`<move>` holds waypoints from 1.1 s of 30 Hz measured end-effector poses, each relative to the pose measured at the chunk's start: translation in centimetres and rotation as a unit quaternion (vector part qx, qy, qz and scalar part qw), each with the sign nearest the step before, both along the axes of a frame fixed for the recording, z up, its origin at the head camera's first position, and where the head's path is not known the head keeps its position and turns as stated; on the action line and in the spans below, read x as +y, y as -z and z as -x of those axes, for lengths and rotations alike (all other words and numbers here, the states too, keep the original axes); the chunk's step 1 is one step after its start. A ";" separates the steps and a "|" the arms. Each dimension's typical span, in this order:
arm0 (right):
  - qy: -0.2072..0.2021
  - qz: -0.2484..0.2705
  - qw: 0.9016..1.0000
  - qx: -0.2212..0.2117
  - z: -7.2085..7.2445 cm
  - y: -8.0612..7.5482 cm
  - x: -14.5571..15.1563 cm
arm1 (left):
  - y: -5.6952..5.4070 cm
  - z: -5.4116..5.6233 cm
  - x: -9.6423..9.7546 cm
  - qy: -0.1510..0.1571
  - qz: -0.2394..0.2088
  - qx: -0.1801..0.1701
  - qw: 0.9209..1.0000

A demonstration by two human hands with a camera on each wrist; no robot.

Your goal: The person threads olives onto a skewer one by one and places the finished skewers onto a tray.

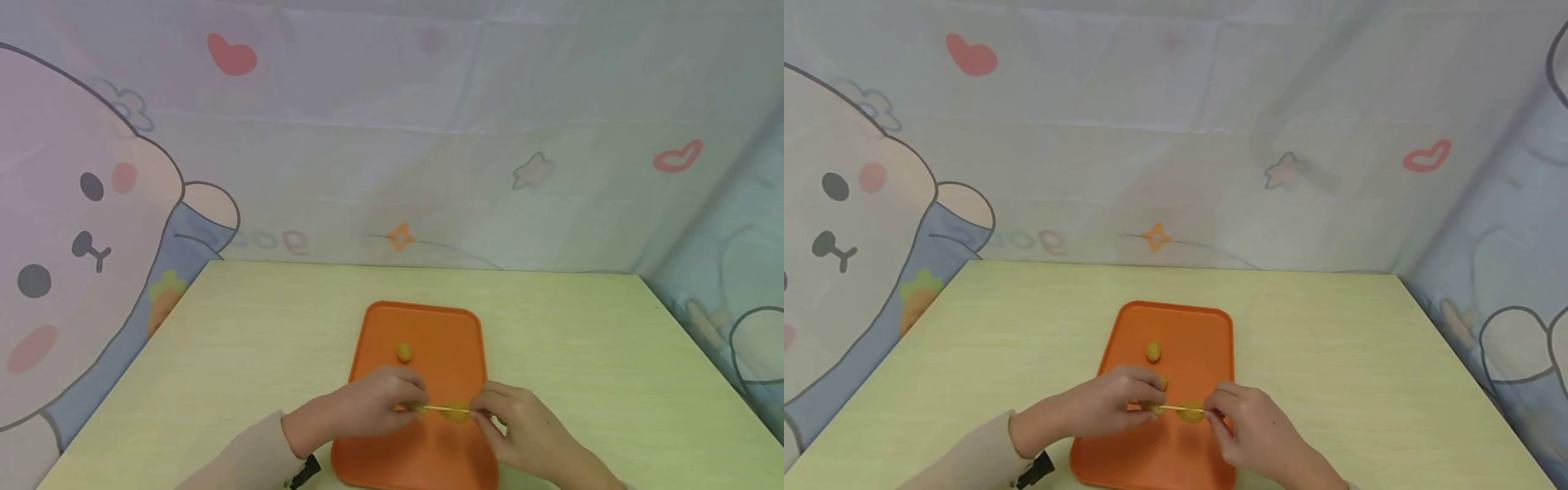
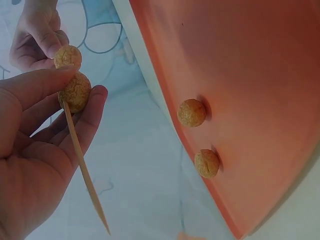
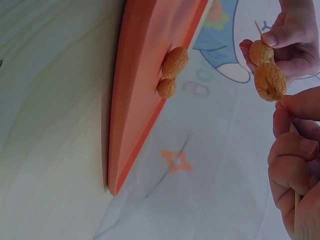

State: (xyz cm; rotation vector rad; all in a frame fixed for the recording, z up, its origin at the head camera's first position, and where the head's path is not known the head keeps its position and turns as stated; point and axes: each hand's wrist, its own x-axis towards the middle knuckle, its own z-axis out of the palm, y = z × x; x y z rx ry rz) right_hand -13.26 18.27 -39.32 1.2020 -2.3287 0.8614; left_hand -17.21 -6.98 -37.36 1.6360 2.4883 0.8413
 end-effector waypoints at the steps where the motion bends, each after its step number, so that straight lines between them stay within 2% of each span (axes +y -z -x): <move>1: 0.000 0.001 1.000 0.000 0.0 0.0 0.0 | 0.0 0.0 0.0 0.000 0.000 0.000 1.000; 7: 0.000 0.002 1.000 -0.010 -0.1 0.1 -0.1 | -0.2 -0.2 0.3 -0.001 0.006 -0.012 1.000; 23: 0.004 -0.012 1.000 -0.018 -0.2 0.4 -0.1 | 0.3 -0.1 0.8 0.000 0.016 -0.010 1.000; 30: 0.003 -0.006 1.000 0.003 -0.2 0.6 0.1 | 0.1 -0.2 0.8 -0.012 0.038 -0.036 0.999; 33: 0.001 -0.001 1.000 0.010 -0.2 0.7 0.3 | -0.2 0.1 0.7 -0.001 0.046 -0.054 0.998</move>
